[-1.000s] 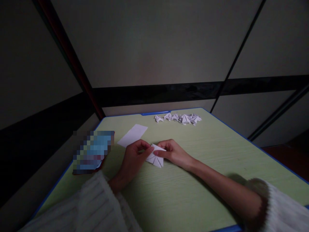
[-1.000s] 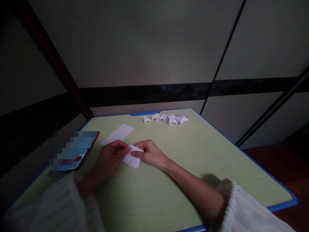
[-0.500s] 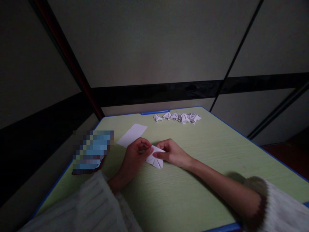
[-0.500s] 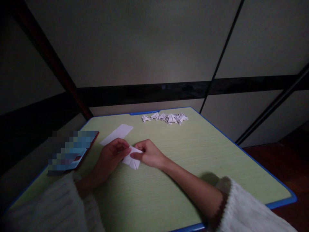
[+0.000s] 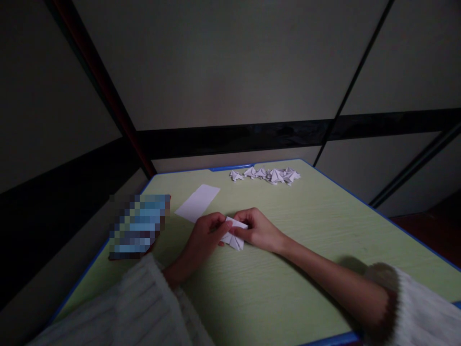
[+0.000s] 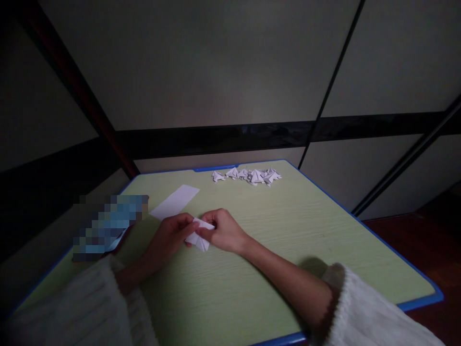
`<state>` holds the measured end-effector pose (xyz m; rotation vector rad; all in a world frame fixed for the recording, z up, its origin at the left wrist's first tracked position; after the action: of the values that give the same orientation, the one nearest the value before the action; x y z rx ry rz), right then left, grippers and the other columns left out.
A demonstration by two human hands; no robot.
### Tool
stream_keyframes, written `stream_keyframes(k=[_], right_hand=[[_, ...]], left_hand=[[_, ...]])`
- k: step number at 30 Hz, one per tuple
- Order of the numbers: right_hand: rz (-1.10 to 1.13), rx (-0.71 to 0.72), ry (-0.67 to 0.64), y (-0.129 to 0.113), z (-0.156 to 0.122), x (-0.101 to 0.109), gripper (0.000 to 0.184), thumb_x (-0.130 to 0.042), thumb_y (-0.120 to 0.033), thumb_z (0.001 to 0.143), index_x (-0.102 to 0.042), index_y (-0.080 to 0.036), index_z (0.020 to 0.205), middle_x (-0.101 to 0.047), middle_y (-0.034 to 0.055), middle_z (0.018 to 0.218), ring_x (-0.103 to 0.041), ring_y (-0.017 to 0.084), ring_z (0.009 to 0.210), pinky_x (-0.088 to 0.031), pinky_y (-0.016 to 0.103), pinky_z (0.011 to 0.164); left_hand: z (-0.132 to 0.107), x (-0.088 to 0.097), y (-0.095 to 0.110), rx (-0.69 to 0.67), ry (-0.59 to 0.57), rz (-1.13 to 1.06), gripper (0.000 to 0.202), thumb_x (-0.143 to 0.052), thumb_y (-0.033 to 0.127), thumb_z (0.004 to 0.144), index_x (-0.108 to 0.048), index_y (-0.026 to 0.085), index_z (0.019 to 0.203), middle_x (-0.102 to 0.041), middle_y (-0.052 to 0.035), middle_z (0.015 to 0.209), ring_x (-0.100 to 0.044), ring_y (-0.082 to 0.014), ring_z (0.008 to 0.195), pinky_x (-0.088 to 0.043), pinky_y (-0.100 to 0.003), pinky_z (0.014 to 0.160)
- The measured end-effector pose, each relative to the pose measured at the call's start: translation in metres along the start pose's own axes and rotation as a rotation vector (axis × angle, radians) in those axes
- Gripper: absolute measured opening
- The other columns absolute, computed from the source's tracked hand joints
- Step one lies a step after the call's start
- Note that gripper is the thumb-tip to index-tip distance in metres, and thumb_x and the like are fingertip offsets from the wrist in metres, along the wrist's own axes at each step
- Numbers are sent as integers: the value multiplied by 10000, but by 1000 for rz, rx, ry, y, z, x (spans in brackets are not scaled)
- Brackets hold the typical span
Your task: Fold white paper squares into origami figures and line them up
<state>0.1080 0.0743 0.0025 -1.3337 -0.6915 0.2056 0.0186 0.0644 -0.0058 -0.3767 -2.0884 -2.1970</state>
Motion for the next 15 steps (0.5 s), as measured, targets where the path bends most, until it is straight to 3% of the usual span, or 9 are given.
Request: stream_keyframes(k=[9,15], right_hand=[[-40,6,10,-1,-1,1,186,-499,-200,663,-413,-138,510,-336,-53,474,-288,46,442,-220,175,397],[124,44,-26,-5,-1,0,187,-505,-260,693,-434,-133,577,-359,-57,496,-297,43,448,-229,174,408]], left_hand=[[-4,5,7,-114,55,214,213,-467,262,686,-434,163,501,-377,64,447,-385,-79,436,-291,-180,402],[-4,7,10,-102,76,118,228,-459,272,697,-385,174,505,-330,84,411,-323,-61,385,-250,-174,371]])
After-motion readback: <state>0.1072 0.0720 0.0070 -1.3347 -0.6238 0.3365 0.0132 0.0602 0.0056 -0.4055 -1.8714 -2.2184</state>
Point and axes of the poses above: each hand's wrist, its own z-axis towards the middle knuckle, its own x-axis out of the back of the hand, y = z × x, the point moved 7 cm from there along z, towards the middle knuckle
